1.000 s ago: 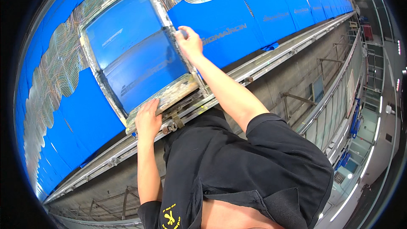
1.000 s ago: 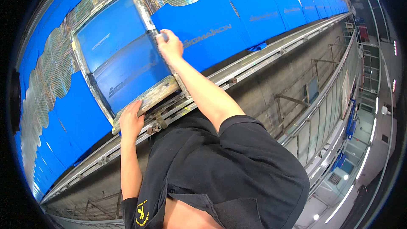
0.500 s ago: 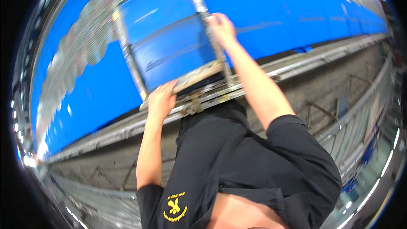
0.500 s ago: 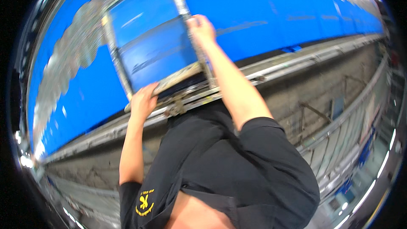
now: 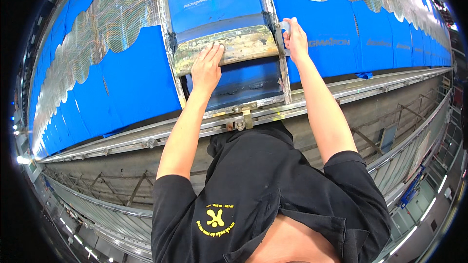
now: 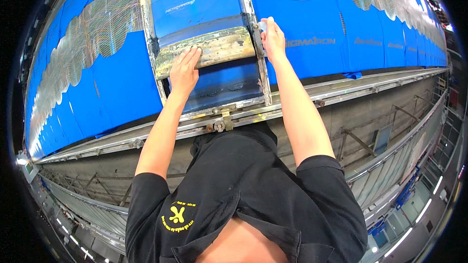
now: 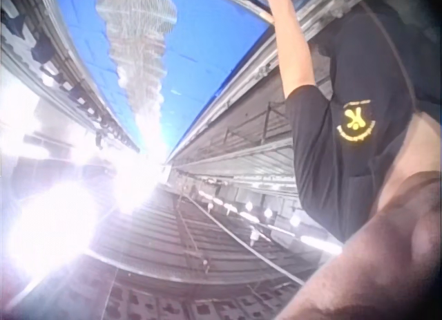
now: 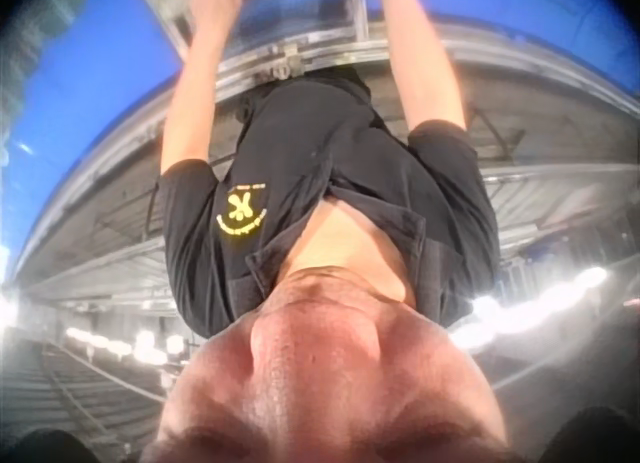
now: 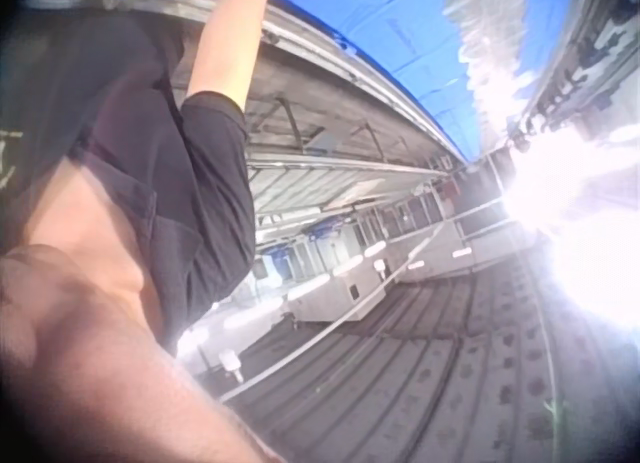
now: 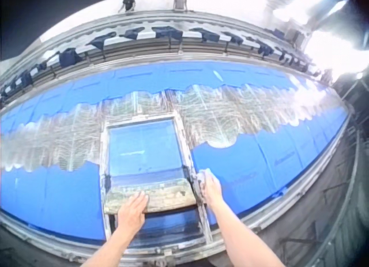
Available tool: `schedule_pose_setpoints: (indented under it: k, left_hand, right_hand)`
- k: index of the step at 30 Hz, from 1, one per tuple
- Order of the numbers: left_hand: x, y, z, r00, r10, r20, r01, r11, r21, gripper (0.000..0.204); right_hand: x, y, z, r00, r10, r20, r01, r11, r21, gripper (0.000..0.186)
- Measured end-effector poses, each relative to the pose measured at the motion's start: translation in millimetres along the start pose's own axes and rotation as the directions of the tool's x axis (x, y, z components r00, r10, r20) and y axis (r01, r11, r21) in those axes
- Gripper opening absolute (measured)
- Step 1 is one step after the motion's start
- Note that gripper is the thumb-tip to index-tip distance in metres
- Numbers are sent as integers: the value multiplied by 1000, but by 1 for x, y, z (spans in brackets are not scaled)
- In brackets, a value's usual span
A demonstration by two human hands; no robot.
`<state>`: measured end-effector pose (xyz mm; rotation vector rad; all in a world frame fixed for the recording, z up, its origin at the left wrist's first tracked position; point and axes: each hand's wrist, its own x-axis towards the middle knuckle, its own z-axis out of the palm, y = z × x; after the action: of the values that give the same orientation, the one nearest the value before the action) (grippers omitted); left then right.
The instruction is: The person uses a squeegee to pull ink across a screen printing frame placed on a blue fabric surface. The person repeatedly repositions the frame and repeats the squeegee strokes to transfer the design onto the fabric.
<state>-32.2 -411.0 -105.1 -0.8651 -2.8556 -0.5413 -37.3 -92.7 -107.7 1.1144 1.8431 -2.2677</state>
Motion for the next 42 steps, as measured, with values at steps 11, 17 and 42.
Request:
schedule_pose_setpoints:
  k: [11,17,42]
  left_hand:
    - [145,-60,-65,750,-130,649,264,958,-113,48]
    - [59,-26,-36,961,-81,266,112,988,-104,45]
    - [-70,70,-90,967,-25,253,52,994,-101,48]
  right_hand:
    - [0,-3,5,1000,-7,-12,7,1000,-28,50]
    - [3,3,1,1000,-3,-6,2,1000,-25,47]
    - [15,10,-8,996,-43,76,42,999,18,49]
